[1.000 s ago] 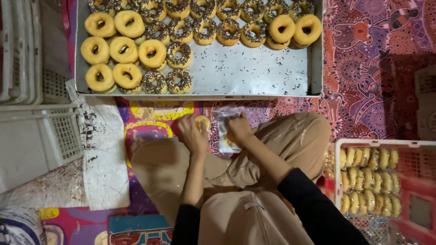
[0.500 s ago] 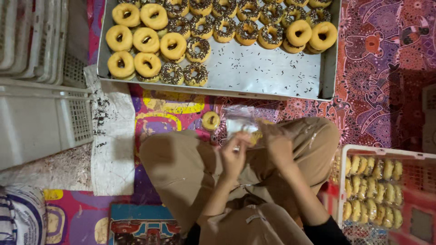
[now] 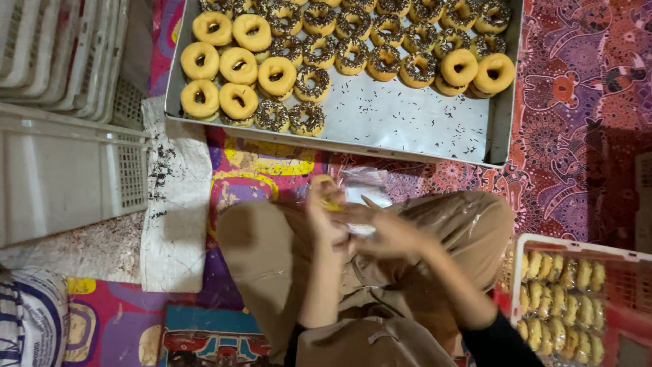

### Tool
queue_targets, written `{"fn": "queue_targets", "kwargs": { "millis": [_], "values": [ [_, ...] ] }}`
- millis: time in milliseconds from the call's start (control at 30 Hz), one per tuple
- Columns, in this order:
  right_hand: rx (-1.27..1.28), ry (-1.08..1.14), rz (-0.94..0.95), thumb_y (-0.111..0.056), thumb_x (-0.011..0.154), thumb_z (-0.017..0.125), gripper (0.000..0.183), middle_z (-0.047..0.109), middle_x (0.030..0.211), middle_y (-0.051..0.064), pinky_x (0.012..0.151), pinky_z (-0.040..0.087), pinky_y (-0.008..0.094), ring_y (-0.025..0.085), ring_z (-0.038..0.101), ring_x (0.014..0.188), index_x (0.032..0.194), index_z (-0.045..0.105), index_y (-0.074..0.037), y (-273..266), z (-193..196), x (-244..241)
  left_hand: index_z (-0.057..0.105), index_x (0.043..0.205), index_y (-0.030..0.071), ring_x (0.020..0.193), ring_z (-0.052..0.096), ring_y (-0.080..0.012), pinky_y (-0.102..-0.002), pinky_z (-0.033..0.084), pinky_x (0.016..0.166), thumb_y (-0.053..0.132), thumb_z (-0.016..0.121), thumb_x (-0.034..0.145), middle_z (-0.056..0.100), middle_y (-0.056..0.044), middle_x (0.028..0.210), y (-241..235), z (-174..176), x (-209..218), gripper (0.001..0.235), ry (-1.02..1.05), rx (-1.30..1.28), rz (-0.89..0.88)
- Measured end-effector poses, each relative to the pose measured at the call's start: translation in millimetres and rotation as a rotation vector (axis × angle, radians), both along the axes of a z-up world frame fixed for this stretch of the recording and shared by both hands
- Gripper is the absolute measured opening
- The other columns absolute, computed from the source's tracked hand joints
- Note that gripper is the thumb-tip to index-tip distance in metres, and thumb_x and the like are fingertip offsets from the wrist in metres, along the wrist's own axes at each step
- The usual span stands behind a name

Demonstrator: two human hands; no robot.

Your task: The person sits on the floor and individually wraps donuts in clear plastic bags. They pick donuts from a metal tray, place them into bags, and then put the packaged donuts into a white plastic basket.

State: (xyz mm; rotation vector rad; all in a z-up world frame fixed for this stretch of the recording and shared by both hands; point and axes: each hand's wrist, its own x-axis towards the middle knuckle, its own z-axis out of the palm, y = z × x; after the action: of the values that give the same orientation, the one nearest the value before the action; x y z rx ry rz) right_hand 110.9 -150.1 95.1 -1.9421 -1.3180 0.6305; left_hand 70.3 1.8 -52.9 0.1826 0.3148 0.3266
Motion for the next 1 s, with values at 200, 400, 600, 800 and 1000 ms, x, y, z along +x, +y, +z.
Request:
{"fn": "queue_targets", "kwargs": {
  "millis": [200, 400, 600, 800, 1000],
  "values": [
    [-0.113, -0.565, -0.154, -0.022, 0.061, 0.088, 0.092, 0.052, 0.14, 0.02, 0.108, 0.04, 0.053, 0.039, 0.044, 0.13, 0.147, 0.057, -0.017, 99, -7, 186, 0.065, 0.099, 0.011, 0.084, 0.065, -0.0221, -0.036, 0.055, 0.076, 0.035, 0.068, 0.099, 0.068, -0.006, 0.093, 134, -20, -41, 0.025, 0.19, -0.139, 0.374],
    [-0.275, -0.687, -0.001, -0.037, 0.08, 0.089, 0.06, 0.055, 0.137, 0.018, 0.109, 0.043, 0.053, 0.036, 0.047, 0.134, 0.135, 0.065, -0.028, 147, -18, 221, 0.063, 0.109, 0.009, 0.109, 0.06, -0.0358, -0.054, 0.049, 0.102, 0.045, 0.066, 0.095, 0.061, -0.019, 0.116, 145, 6, -47, 0.038, 0.172, -0.456, 0.249],
    [-0.15, 0.023, -0.636, -0.023, 0.072, 0.086, 0.072, 0.072, 0.113, 0.015, 0.076, 0.058, 0.038, 0.025, 0.071, 0.087, 0.134, 0.056, -0.003, 74, 8, 155, 0.061, 0.112, 0.006, 0.117, 0.06, -0.0415, -0.057, 0.051, 0.1, 0.045, 0.066, 0.093, 0.058, -0.028, 0.125, 130, 11, -13, 0.043, -0.157, -0.56, 0.182],
    [0.204, 0.358, -0.707, -0.016, 0.06, 0.093, 0.079, 0.076, 0.107, 0.008, 0.083, 0.061, 0.03, 0.012, 0.072, 0.086, 0.133, 0.065, -0.003, 8, 28, 14, 0.057, 0.118, 0.006, 0.119, 0.059, -0.0416, -0.054, 0.054, 0.102, 0.04, 0.069, 0.096, 0.059, -0.03, 0.126, 71, 20, 13, 0.042, -0.101, -0.5, 0.317],
    [0.102, -0.194, -0.793, -0.02, 0.067, 0.091, 0.048, 0.063, 0.083, 0.011, 0.066, 0.053, 0.035, 0.022, 0.064, 0.072, 0.11, 0.076, -0.003, 17, 39, -39, 0.035, 0.16, 0.012, 0.131, 0.057, -0.0354, -0.052, 0.046, 0.114, 0.037, 0.07, 0.097, 0.057, -0.019, 0.14, -13, 81, -11, 0.077, -0.348, -0.166, 0.152]
  ]
}}
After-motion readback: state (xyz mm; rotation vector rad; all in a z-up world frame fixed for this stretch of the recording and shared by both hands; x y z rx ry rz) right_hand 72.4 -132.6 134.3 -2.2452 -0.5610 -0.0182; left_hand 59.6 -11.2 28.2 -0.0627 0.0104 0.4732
